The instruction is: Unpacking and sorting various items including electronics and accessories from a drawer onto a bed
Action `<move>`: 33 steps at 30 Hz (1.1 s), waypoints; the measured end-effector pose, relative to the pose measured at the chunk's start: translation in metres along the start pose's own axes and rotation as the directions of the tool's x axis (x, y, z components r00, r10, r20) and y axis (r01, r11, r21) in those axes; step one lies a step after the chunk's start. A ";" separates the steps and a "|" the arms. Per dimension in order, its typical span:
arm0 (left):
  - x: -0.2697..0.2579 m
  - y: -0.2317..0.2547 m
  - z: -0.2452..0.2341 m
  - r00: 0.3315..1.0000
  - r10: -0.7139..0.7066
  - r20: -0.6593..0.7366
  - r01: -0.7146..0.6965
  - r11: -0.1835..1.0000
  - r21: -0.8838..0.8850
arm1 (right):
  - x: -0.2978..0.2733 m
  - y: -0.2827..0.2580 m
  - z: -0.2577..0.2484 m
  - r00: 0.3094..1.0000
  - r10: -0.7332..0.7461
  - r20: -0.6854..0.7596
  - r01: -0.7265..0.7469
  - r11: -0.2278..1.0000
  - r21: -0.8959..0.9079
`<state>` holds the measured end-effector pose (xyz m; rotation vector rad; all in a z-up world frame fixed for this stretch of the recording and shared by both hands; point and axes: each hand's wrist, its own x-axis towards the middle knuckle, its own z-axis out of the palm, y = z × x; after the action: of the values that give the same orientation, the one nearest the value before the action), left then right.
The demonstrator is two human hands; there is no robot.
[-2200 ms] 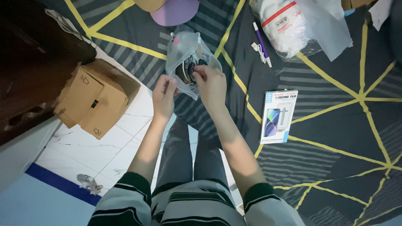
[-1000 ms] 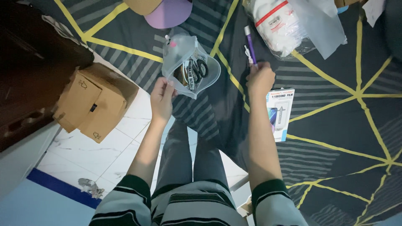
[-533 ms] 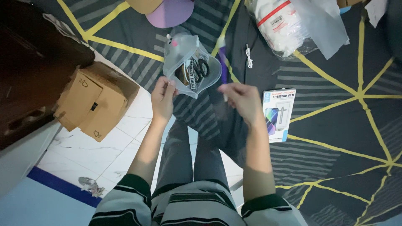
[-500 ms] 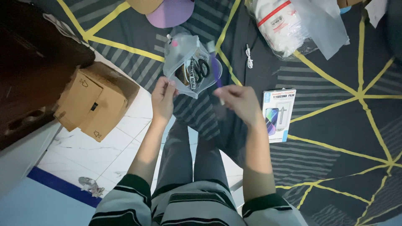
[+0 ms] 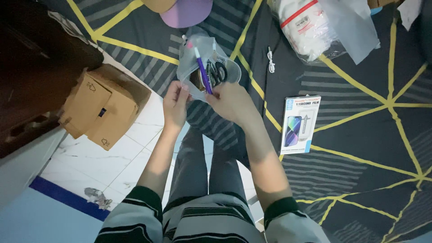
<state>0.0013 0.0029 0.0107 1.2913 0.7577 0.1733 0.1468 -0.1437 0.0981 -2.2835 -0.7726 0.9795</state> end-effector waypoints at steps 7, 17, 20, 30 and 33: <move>0.001 -0.001 -0.003 0.998 0.046 0.034 -0.047 0.999 0.021 | -0.022 -0.016 -0.033 0.963 0.186 0.194 -0.188 0.982 -0.009; 0.003 0.000 -0.005 0.999 0.039 0.017 -0.040 0.997 0.063 | -0.010 -0.007 -0.032 0.959 0.207 0.194 -0.211 0.977 -0.001; 0.001 -0.001 -0.004 0.998 0.049 0.025 -0.050 0.998 0.031 | 0.010 -0.004 -0.016 0.977 0.194 0.093 -0.199 0.979 0.050; 0.002 0.001 -0.003 0.998 0.052 0.019 -0.053 0.998 0.043 | 0.046 0.016 0.069 0.964 0.026 -0.266 -0.002 0.996 0.089; 0.002 0.000 -0.004 1.000 0.015 -0.012 -0.015 1.000 0.015 | 0.036 0.019 0.071 0.964 -0.027 -0.263 0.072 0.984 0.164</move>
<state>-0.0001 0.0074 0.0092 1.3115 0.7617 0.1881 0.1185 -0.1152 0.0274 -2.1740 -0.6059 0.6762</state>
